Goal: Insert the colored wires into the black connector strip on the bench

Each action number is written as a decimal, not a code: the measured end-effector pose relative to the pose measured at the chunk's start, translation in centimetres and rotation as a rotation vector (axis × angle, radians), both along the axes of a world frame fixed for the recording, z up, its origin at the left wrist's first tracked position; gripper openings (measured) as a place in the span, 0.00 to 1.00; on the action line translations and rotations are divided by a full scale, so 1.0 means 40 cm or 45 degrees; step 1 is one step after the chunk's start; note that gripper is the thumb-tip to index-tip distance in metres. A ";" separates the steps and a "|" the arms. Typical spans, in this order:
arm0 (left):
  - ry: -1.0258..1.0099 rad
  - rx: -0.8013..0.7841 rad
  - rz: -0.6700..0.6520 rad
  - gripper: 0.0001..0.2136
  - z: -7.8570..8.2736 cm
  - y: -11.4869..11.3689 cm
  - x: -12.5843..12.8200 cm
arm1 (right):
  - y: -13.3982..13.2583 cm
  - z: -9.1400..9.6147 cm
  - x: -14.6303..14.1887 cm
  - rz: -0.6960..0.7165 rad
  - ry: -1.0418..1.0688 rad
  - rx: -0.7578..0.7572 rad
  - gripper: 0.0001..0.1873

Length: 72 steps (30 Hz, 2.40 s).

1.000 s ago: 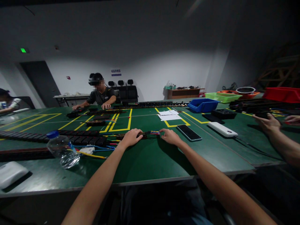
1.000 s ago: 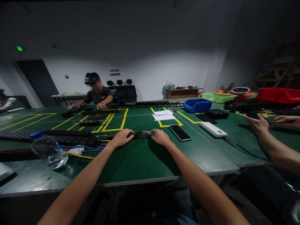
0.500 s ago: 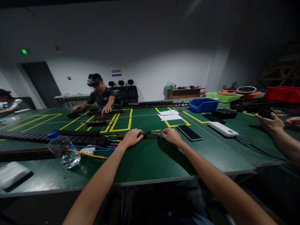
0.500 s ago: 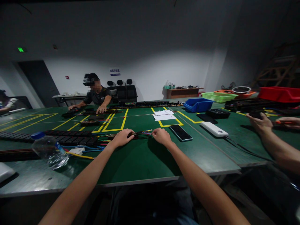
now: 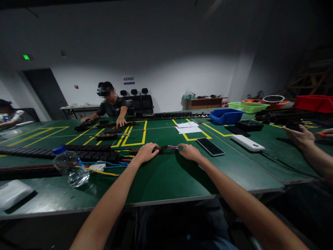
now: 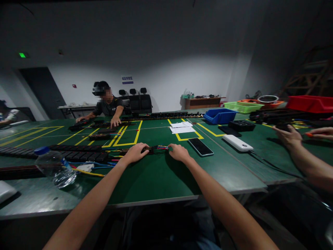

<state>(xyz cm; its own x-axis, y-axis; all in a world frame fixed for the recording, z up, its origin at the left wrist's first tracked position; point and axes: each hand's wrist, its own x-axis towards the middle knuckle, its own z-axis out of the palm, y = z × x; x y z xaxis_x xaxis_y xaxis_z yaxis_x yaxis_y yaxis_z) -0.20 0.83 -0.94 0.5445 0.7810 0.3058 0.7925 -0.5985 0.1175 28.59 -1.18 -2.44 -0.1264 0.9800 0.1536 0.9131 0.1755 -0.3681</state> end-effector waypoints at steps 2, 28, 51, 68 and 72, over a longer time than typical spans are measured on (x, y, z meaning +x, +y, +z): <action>0.010 -0.006 0.008 0.16 0.002 -0.002 0.001 | -0.003 0.004 -0.001 -0.012 0.016 0.020 0.24; 0.031 -0.002 0.019 0.16 0.001 0.001 0.002 | 0.000 0.005 0.000 -0.012 0.006 0.025 0.24; 0.034 0.013 0.019 0.16 0.001 -0.002 0.003 | 0.001 0.010 -0.001 -0.122 0.112 0.152 0.23; 0.021 -0.018 0.018 0.17 0.007 -0.006 0.003 | -0.014 0.027 -0.007 -0.085 0.078 0.097 0.16; 0.020 -0.020 0.015 0.17 0.007 -0.005 0.002 | -0.017 0.027 -0.008 -0.059 0.070 0.075 0.15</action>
<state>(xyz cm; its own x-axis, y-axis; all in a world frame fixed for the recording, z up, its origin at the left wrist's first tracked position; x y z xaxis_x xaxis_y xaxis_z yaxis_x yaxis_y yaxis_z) -0.11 0.63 -0.66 0.5397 0.7922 0.2847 0.8013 -0.5872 0.1147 28.28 -1.85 -1.36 -0.0709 0.9736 0.2168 0.8995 0.1563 -0.4079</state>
